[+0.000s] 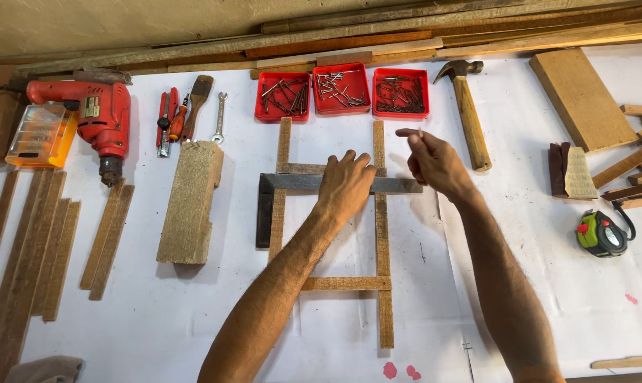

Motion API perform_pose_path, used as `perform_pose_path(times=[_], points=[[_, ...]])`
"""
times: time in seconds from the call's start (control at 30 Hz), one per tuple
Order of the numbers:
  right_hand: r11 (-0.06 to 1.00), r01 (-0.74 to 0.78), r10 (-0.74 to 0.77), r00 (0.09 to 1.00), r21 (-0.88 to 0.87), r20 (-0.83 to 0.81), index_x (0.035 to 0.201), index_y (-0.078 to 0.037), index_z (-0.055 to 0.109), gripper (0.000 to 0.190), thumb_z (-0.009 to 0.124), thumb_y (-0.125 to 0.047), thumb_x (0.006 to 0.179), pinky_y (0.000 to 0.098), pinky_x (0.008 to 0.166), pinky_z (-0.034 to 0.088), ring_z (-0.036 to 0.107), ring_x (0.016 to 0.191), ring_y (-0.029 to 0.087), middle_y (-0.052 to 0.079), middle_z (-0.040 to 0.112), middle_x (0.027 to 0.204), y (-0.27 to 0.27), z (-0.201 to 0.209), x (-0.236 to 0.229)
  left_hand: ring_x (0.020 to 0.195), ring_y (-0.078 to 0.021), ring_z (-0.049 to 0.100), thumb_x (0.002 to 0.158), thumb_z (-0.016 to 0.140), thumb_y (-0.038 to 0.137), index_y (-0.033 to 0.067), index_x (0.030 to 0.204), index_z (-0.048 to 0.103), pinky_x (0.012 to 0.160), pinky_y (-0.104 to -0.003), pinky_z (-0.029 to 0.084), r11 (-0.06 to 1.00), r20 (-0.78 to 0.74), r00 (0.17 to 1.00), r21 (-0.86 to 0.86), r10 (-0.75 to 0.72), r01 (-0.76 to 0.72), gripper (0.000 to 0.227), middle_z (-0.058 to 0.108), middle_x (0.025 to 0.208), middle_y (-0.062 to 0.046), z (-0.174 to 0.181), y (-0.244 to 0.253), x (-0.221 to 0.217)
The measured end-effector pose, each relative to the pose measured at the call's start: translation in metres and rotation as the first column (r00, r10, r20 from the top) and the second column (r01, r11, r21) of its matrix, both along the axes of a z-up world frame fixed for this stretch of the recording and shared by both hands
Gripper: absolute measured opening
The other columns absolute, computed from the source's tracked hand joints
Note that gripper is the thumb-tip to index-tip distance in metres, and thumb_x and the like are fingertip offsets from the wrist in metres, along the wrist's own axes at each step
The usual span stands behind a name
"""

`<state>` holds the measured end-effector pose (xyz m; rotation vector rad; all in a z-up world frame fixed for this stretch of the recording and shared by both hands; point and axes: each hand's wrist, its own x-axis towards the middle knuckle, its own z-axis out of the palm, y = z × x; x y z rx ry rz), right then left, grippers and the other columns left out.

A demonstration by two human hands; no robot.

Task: Assembling a wooden frame using a hammer, nails, and a square ruler on a workbench.

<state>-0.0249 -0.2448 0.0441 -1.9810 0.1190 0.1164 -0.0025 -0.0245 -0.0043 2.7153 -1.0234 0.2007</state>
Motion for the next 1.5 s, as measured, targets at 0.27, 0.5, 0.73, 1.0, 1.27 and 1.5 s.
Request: perform_pose_path(times=[0.27, 0.5, 0.73, 1.0, 1.27, 1.5], points=[[0.876, -0.204, 0.351, 0.891, -0.436, 0.287, 0.129, -0.007, 0.07, 0.032, 0.056, -0.028, 0.109, 0.0382, 0.081, 0.063, 0.075, 0.097, 0.024, 0.016, 0.077, 0.111, -0.003, -0.027, 0.019, 0.095, -0.0216, 0.061, 0.083, 0.073, 0.002, 0.0043, 0.114, 0.076, 0.075, -0.045, 0.05, 0.998, 0.018, 0.999, -0.054, 0.027, -0.026, 0.03, 0.071, 0.112, -0.011, 0.005, 0.006, -0.009], [0.919, -0.156, 0.248, 0.943, -0.363, 0.222, 0.102, -0.007, 0.081, 0.02, 0.078, -0.023, 0.091, 0.033, 0.077, 0.066, 0.079, 0.084, 0.018, 0.009, 0.081, 0.093, 0.005, -0.002, 0.014, 0.098, -0.0208, 0.06, 0.083, 0.076, 0.006, 0.004, 0.109, 0.077, 0.079, -0.046, 0.049, 0.997, -0.03, 0.999, -0.063, 0.04, -0.042, 0.025, 0.07, 0.111, -0.008, 0.015, 0.008, -0.015], [0.93, -0.173, 0.214, 0.972, -0.325, 0.094, 0.1, -0.009, 0.082, 0.02, 0.081, -0.023, 0.087, 0.0313, 0.074, 0.067, 0.079, 0.079, 0.017, 0.008, 0.081, 0.09, 0.007, -0.004, 0.021, 0.1, -0.0233, 0.061, 0.081, 0.077, 0.008, 0.0043, 0.112, 0.076, 0.08, -0.048, 0.049, 0.997, -0.021, 0.999, -0.071, 0.032, -0.033, 0.031, 0.069, 0.116, -0.011, 0.009, 0.007, -0.012], [0.963, -0.248, 0.25, 0.968, -0.105, 0.009, 0.104, -0.005, 0.08, 0.027, 0.081, -0.022, 0.083, 0.0306, 0.08, 0.065, 0.079, 0.083, 0.014, 0.008, 0.082, 0.091, 0.001, -0.002, 0.026, 0.099, -0.0271, 0.067, 0.083, 0.078, 0.01, 0.008, 0.113, 0.076, 0.075, -0.052, 0.058, 0.995, -0.063, 0.993, -0.02, 0.097, -0.098, 0.03, 0.071, 0.12, -0.015, 0.012, -0.009, -0.005], [0.986, -0.114, 0.117, 0.993, -0.121, 0.016, 0.11, -0.005, 0.077, 0.028, 0.068, -0.029, 0.098, 0.0299, 0.071, 0.063, 0.076, 0.079, 0.013, 0.008, 0.081, 0.091, 0.011, -0.009, 0.026, 0.099, -0.029, 0.069, 0.085, 0.077, 0.007, 0.0086, 0.113, 0.077, 0.074, -0.052, 0.06, 0.992, -0.071, 0.991, -0.044, 0.115, -0.119, 0.028, 0.072, 0.114, -0.016, 0.015, -0.01, -0.008], [0.94, -0.183, 0.206, 0.977, -0.287, 0.052, 0.11, -0.005, 0.077, 0.03, 0.066, -0.031, 0.099, 0.0341, 0.075, 0.065, 0.078, 0.083, 0.018, 0.01, 0.08, 0.092, 0.01, -0.014, 0.029, 0.1, -0.0284, 0.069, 0.086, 0.076, 0.006, 0.0045, 0.099, 0.078, 0.072, -0.049, 0.061, 0.994, -0.088, 0.991, 0.008, 0.105, -0.105, 0.013, 0.073, 0.113, -0.015, 0.023, -0.011, -0.01]])
